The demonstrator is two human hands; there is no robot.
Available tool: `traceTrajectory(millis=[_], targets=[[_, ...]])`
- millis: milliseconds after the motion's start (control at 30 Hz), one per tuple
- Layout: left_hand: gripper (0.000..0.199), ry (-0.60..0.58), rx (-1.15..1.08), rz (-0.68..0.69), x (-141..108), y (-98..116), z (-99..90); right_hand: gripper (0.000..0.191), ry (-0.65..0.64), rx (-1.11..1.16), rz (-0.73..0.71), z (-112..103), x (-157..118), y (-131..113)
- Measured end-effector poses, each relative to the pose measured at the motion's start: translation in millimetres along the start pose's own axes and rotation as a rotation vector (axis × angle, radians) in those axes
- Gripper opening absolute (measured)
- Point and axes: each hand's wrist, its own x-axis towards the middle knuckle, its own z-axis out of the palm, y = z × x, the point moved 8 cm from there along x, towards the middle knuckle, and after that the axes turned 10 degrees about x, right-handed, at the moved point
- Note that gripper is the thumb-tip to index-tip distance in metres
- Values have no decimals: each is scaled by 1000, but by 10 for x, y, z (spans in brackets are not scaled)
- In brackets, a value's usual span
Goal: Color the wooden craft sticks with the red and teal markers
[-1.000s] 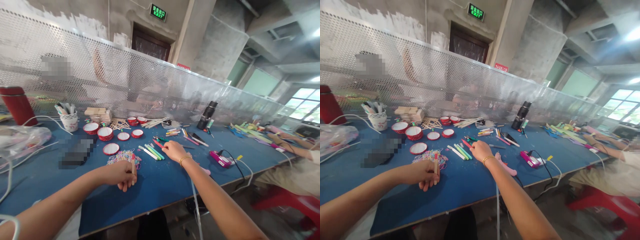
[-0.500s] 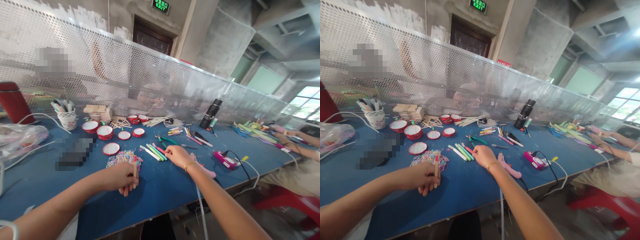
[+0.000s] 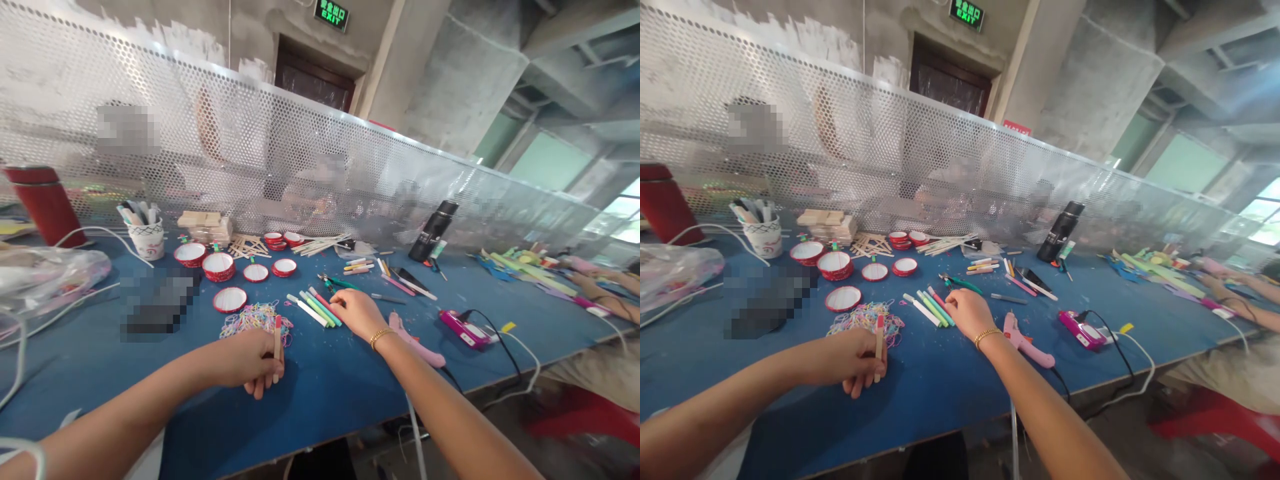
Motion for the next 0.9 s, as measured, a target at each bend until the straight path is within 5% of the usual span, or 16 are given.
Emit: traceTrajectory(millis=[900], targets=[[15,9,8,-31,-38,16,8,32,-149,-251,-53,154,109,-459]])
